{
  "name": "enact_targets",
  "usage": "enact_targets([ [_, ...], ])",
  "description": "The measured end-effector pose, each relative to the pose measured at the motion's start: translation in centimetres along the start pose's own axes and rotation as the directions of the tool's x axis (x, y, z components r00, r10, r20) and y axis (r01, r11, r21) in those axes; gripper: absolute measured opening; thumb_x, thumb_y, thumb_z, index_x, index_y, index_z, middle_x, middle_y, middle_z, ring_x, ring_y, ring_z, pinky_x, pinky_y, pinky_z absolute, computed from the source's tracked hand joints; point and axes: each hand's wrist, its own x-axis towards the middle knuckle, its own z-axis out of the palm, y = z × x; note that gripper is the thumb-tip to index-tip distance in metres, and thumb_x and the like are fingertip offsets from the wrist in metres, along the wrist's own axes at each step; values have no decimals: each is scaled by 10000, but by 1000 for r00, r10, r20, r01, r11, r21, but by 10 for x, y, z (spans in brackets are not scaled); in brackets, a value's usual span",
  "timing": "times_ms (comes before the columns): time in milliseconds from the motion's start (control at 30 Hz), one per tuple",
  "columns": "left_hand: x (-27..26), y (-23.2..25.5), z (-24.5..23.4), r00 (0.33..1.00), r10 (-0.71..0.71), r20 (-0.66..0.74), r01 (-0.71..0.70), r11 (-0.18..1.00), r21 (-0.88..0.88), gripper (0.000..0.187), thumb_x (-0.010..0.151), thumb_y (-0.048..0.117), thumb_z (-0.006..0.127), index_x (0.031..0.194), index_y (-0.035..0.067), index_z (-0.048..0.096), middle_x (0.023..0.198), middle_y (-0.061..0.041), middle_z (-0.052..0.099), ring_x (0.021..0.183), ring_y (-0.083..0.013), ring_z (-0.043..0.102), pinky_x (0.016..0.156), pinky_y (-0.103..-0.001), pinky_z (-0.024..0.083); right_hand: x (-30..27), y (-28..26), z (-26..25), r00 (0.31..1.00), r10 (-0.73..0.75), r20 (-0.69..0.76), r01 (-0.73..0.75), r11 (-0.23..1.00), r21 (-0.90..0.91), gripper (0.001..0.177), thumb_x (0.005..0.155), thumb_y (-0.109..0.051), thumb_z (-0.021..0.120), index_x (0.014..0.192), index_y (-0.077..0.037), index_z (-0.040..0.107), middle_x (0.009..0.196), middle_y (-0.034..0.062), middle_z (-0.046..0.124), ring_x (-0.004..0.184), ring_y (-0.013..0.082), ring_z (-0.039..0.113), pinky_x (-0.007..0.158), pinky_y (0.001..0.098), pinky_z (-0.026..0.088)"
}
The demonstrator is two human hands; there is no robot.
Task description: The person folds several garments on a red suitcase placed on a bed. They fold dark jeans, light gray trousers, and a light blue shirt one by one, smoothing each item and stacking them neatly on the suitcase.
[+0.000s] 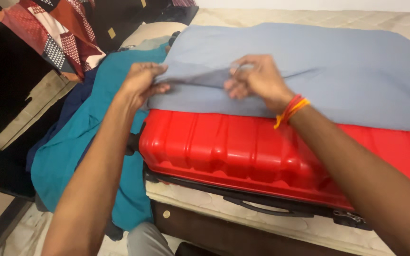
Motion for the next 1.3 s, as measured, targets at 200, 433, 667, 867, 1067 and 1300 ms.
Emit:
enact_targets([
  [200,0,16,0,994,98,38,-99,995,31,191,925,120,719,997,-53,679,815,-143,726,559,-162,697,501,-239,600,1,-9,-18,994,-76,-73,95,948,304,224,1014,-153,652,1073,62,664,929,144,753,797,224,792,720,317,667],
  [433,-42,-15,-19,995,-38,95,-6,907,421,194,906,114,756,936,-53,661,683,-131,698,509,-162,660,435,-266,528,-41,21,-9,997,75,27,-60,930,-363,150,893,-50,697,1024,-4,640,675,126,713,511,182,621,454,309,475],
  [667,-25,-37,-21,775,628,72,-450,468,761,171,976,153,711,1064,7,726,1057,-167,775,1017,-298,760,899,-414,589,-39,26,-29,963,-242,-119,149,845,-513,118,966,-122,675,968,-9,709,748,136,735,611,153,678,548,298,520],
  [867,-32,-64,-11,797,414,439,-583,343,737,578,1052,435,482,1506,79,501,1622,-181,416,1526,-333,334,1247,-459,223,-40,49,-35,721,-601,344,630,365,-685,444,989,-299,681,1348,-39,653,1515,165,545,1436,338,483,1185,507,376],
  [1067,-20,-66,-30,923,168,347,-384,495,780,719,1023,561,357,1619,170,261,1705,-154,112,1550,-299,123,1239,-415,143,-39,65,-36,901,-236,363,421,279,-863,704,987,-552,488,1519,-100,406,1649,146,285,1539,298,216,1183,595,183],
  [1300,-16,-69,-31,964,89,251,-262,490,831,766,995,636,307,1621,201,227,1689,-121,204,1573,-268,132,1258,-422,130,-48,64,-58,891,-271,364,449,423,-787,761,996,-551,469,1553,-46,356,1645,222,274,1524,335,229,1184,549,200],
])
